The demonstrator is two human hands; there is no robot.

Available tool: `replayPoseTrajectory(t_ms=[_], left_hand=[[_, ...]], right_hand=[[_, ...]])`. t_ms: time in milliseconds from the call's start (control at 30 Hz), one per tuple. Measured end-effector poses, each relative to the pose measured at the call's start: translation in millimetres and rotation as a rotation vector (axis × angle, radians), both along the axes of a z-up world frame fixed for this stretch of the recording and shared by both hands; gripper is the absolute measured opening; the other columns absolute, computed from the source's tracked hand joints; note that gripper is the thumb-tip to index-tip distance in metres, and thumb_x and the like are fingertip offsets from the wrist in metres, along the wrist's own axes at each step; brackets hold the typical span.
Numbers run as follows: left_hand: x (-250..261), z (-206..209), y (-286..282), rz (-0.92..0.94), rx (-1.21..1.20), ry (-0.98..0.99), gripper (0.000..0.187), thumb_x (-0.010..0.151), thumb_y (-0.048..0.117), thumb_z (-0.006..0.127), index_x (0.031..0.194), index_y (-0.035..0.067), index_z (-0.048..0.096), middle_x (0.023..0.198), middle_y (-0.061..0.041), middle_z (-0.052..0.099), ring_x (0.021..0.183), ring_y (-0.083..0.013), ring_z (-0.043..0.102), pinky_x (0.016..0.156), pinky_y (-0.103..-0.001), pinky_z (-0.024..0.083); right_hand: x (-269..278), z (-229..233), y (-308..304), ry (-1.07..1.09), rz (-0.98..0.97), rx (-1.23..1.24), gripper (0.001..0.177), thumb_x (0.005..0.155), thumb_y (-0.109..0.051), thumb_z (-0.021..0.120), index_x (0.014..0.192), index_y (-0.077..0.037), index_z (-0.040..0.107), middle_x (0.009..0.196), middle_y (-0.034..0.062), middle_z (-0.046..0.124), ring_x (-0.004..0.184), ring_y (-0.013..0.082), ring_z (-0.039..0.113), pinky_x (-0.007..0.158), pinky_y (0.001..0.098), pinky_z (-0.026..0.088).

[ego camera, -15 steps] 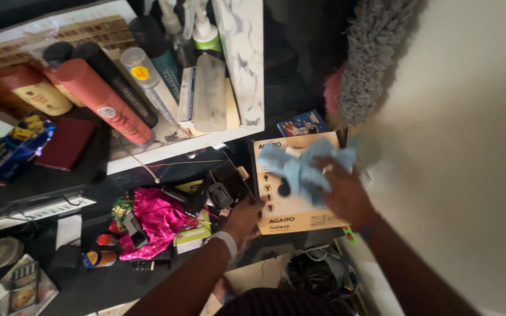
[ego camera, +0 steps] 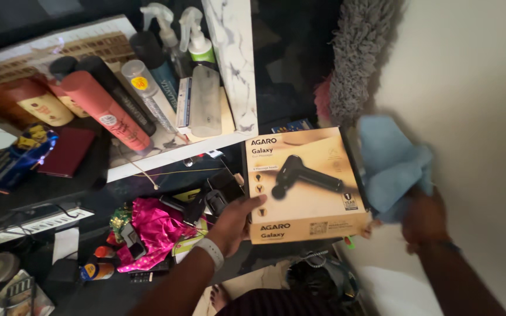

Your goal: The person picks up a blue cloth and a massage gun, wipes the surface of the device and its storage case with the cloth, and holds the operating device against their arm.

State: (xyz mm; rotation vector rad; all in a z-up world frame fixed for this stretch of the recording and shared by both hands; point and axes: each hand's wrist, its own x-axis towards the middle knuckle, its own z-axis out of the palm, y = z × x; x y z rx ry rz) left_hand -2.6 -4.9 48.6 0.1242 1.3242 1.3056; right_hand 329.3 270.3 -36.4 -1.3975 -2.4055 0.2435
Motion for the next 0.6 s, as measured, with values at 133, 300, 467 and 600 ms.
replayPoseTrajectory(t_ms=[133,300,467,600], left_hand=[[6.9,12.0,-2.6,0.085,-0.112,0.05,0.052,0.082,0.035,0.071,0.121,0.001,0.066,0.103,-0.014,0.074,0.085,-0.0275,0.074,0.072,-0.041,0.06],[28.3,39.7,-7.8,-0.187,-0.051,0.833,0.061,0.071,0.038,0.081,0.118,0.002,0.064,0.101,-0.016,0.076,0.089,-0.0278,0.076,0.08,-0.037,0.059],[58.8,96.2,-2.5,-0.321,0.133,1.485,0.063,0.065,0.037,0.085,0.116,0.006,0.065,0.109,-0.015,0.065,0.1,-0.0364,0.065,0.08,-0.047,0.054],[71.8,124.4,1.1,-0.361,0.138,1.629,0.066,0.06,0.035,0.085,0.116,0.006,0.065,0.11,-0.013,0.06,0.102,-0.0349,0.063,0.078,-0.046,0.055]], right_hand=[[18.8,35.6,-34.6,0.103,0.041,0.107,0.058,0.078,0.007,0.049,0.132,-0.008,0.066,0.128,0.029,0.06,0.116,0.0502,0.058,0.099,0.0523,0.05],[-4.0,98.5,-60.4,0.405,0.02,0.064,0.054,0.082,0.003,0.052,0.134,-0.007,0.065,0.133,0.0238,0.063,0.118,0.0407,0.061,0.102,0.0455,0.05],[-43.3,187.2,-87.4,0.85,0.172,-0.09,0.045,0.097,-0.01,0.053,0.141,-0.003,0.053,0.122,0.0102,0.063,0.11,0.0192,0.061,0.093,0.0352,0.051],[-74.7,218.8,-115.8,0.375,0.264,-0.042,0.047,0.085,-0.013,0.07,0.132,-0.007,0.067,0.108,0.0173,0.07,0.101,0.0367,0.063,0.083,0.0506,0.05]])
